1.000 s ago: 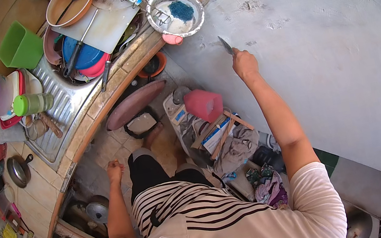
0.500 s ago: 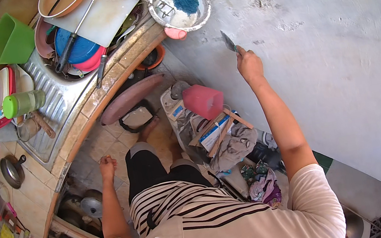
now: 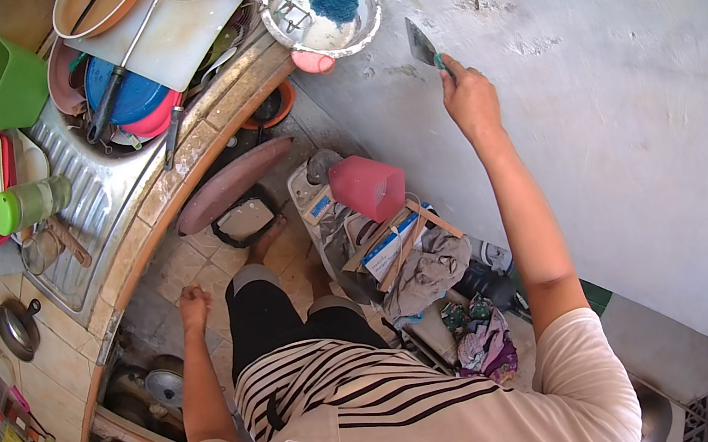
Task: The person applies a white substance to a wall using a brush and then scrapes and smooths the wall surface using a metal putty knife.
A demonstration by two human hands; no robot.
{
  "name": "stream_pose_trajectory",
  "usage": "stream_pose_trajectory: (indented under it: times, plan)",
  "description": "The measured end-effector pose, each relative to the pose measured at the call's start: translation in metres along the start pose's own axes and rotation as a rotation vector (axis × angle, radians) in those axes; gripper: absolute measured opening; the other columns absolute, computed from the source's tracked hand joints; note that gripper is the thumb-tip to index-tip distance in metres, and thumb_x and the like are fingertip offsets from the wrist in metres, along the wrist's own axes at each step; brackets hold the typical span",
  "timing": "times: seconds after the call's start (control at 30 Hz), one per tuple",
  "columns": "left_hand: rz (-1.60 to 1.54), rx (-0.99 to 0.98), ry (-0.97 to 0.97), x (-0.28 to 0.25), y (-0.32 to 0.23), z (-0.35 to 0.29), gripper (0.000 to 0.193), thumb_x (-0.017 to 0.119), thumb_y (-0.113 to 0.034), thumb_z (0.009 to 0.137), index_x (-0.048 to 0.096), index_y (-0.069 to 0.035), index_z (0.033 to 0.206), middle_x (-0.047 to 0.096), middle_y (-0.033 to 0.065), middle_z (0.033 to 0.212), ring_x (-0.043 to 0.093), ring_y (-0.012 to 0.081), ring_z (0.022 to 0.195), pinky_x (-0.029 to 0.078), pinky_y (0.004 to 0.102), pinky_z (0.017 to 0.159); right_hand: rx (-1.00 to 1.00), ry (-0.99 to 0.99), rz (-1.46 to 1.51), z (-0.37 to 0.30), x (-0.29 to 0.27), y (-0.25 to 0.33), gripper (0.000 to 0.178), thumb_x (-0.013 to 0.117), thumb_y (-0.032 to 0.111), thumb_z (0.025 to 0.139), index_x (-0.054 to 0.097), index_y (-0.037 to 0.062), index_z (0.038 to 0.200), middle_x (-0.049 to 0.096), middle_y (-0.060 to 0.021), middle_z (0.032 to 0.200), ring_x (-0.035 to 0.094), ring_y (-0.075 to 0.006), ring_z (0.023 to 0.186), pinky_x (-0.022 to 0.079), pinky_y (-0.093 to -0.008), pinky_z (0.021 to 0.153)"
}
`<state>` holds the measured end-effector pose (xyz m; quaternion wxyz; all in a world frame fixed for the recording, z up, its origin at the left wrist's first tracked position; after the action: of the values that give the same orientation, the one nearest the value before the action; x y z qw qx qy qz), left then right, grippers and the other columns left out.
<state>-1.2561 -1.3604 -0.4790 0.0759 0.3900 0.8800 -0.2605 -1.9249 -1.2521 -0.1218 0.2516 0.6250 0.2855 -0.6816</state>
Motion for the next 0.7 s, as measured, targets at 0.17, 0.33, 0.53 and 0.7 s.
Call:
stream_pose_trajectory:
  times: [0.17, 0.33, 0.53, 0.7]
  plan:
    - [-0.052, -0.02, -0.003, -0.006, 0.009, -0.003, 0.03, 0.053, -0.032, 0.104, 0.059, -0.004, 0.111, 0.07, 0.0069, 0.083, 0.067, 0.0153, 0.068, 0.05, 0.0296, 0.056, 0.049, 0.211, -0.1, -0.023, -0.002, -0.022, 0.035, 0.059, 0.021, 0.097, 0.067, 0.0124, 0.13, 0.07, -0.0257, 0.094, 0.071, -0.0424, 0.084, 0.058, -0.0488, 0.076]
    - [-0.016, -0.096, -0.004, -0.005, 0.017, -0.007, 0.031, 0.052, -0.033, 0.105, 0.059, -0.004, 0.113, 0.07, 0.008, 0.085, 0.068, 0.0154, 0.07, 0.051, 0.0288, 0.058, 0.059, 0.238, -0.103, -0.007, 0.091, -0.011, 0.038, 0.059, 0.02, 0.097, 0.064, 0.0129, 0.133, 0.069, -0.0251, 0.101, 0.071, -0.0423, 0.087, 0.058, -0.0487, 0.078]
    - [0.008, 0.298, -0.052, -0.012, -0.006, -0.019, 0.022, 0.054, -0.022, 0.105, 0.06, -0.004, 0.117, 0.071, 0.0089, 0.087, 0.069, 0.0167, 0.075, 0.054, 0.0316, 0.068, 0.037, 0.235, -0.115, -0.011, 0.092, -0.009, 0.038, 0.059, 0.021, 0.097, 0.064, 0.014, 0.134, 0.07, -0.0234, 0.1, 0.071, -0.0415, 0.086, 0.058, -0.0487, 0.077]
    - [0.446, 1.044, -0.357, -0.023, -0.211, -0.123, 0.02, 0.056, -0.006, 0.098, 0.064, -0.003, 0.116, 0.069, 0.0158, 0.1, 0.067, 0.0311, 0.085, 0.054, 0.0394, 0.078, 0.037, 0.199, -0.118, -0.039, -0.005, -0.025, 0.035, 0.059, 0.02, 0.097, 0.067, 0.0149, 0.131, 0.069, -0.022, 0.089, 0.07, -0.0394, 0.078, 0.057, -0.0478, 0.071]
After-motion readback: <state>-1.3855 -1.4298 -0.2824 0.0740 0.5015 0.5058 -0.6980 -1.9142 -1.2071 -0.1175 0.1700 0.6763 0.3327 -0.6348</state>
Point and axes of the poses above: each hand's wrist, its own z-axis towards the middle knuckle, its own x-axis out of the palm, y = z × x, the point moved 6 cm from there along z, towards the middle knuckle
